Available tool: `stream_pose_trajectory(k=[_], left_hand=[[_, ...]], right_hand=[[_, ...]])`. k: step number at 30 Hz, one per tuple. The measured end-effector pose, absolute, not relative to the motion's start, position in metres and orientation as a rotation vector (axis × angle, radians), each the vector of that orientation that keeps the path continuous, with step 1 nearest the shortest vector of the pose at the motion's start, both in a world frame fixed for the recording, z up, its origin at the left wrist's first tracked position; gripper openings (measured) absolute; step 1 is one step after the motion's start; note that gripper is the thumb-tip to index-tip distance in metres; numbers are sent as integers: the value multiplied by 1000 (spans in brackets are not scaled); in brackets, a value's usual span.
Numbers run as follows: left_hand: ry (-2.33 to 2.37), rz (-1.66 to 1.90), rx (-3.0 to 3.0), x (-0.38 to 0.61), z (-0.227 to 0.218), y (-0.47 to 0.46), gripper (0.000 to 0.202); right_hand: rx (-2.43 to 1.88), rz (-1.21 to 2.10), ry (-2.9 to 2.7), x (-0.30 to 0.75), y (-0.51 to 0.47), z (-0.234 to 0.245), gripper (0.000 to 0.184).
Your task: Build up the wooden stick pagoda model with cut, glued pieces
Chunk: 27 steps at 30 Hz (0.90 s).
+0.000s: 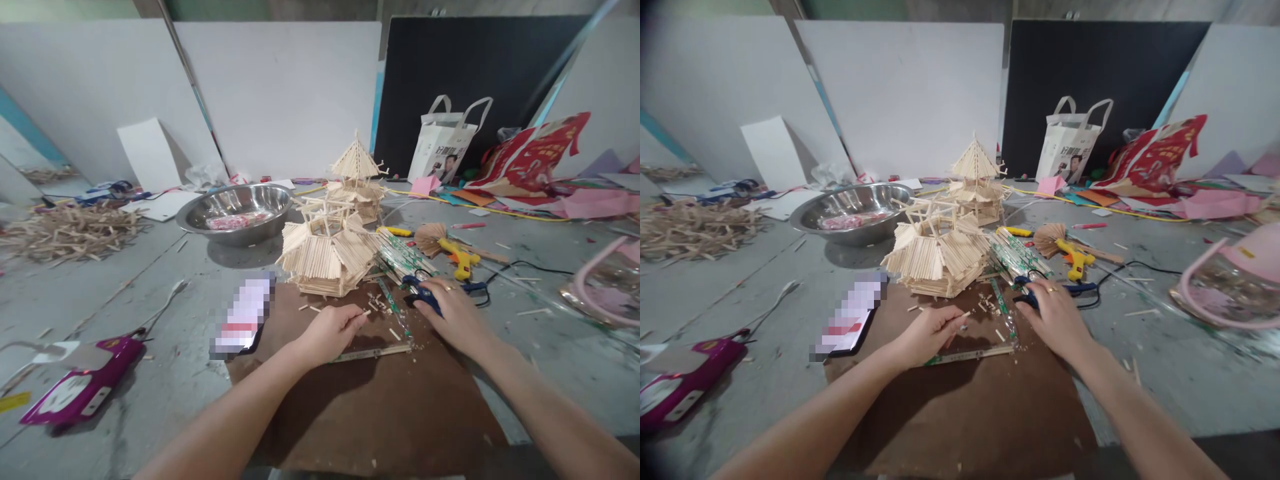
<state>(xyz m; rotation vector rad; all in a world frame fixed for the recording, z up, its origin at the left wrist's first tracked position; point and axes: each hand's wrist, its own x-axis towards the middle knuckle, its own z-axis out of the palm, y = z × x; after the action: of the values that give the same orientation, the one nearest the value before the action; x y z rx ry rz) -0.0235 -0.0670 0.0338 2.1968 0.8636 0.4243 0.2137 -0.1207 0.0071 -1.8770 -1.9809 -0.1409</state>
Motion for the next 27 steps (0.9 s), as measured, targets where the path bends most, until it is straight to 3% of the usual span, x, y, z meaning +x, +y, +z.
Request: stream_pose_trajectory(k=[4, 15, 22, 27], left_hand=[[821, 408, 2253, -23, 35, -70, 33], [512, 372, 1810, -26, 31, -67, 33], [455, 259, 1544, -23, 23, -66, 33], [544, 317, 1609, -23, 23, -65, 33]], right_hand=[[-1674, 442, -2077, 161, -117, 30, 30], [-1258, 940, -1687, 126, -115, 16, 35], [-1252, 1104, -1491, 121, -121, 5, 38], [-1338, 935, -1740, 131, -116, 13, 41]])
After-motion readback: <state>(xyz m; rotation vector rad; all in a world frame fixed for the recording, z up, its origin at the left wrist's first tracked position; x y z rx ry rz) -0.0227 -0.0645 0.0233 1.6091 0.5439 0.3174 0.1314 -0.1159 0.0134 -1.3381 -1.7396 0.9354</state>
